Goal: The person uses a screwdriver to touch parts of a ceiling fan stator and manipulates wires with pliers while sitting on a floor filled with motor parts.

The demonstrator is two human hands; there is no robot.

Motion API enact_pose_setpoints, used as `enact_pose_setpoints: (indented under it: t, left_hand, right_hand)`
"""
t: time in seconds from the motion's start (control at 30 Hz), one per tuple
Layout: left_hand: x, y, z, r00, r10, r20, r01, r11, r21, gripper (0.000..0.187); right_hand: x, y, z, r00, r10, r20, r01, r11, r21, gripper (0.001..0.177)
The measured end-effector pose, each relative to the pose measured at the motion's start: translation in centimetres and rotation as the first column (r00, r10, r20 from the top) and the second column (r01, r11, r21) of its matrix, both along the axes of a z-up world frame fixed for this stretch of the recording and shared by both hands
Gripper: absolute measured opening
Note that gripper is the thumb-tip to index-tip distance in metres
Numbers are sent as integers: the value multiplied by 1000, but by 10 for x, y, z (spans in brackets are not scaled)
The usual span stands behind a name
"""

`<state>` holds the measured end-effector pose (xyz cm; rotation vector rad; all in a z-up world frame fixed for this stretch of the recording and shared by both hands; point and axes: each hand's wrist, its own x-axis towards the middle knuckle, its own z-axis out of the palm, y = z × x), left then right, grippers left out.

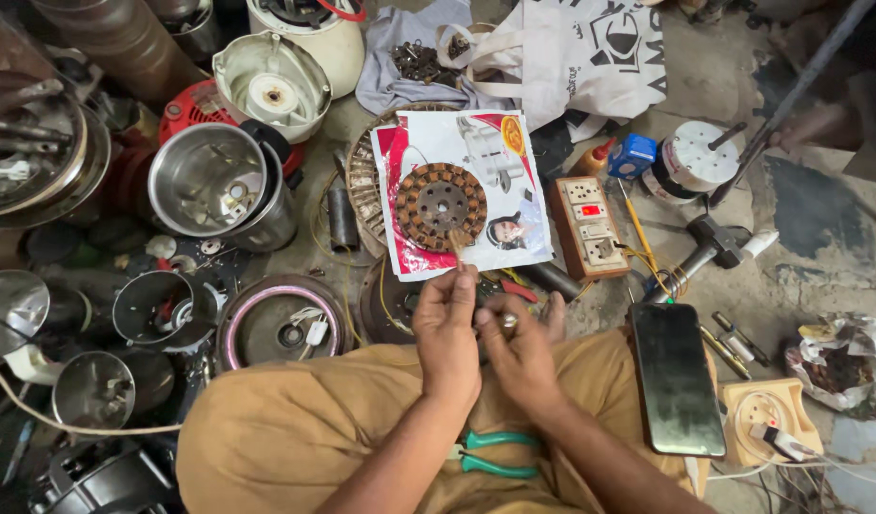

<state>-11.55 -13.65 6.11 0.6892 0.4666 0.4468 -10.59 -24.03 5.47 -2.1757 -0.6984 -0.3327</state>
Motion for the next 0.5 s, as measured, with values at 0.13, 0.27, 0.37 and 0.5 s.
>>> enact_pose_setpoints:
  t: [0.13,0.27,0.37,0.5]
  left_hand:
    - [-7,42,13,991,83,-101,-40,928,371,20]
    - [-28,109,26,971,196,-137,151,-62,987,24]
    - [-28,117,18,977,153,-149,192,-322,927,37]
    - [-17,98,1,967,159,-200,238,-281,930,28]
  right_hand:
    - [37,-38,1,891,-51,-451,227,911,345,18]
    - [79,-52,-20,836,-18,-548,423,658,623,27]
    - [89,-43,-38,831,-128,-541,476,667,573,30]
    - [91,-31,-49,854,-325,-405,484,782,393,25]
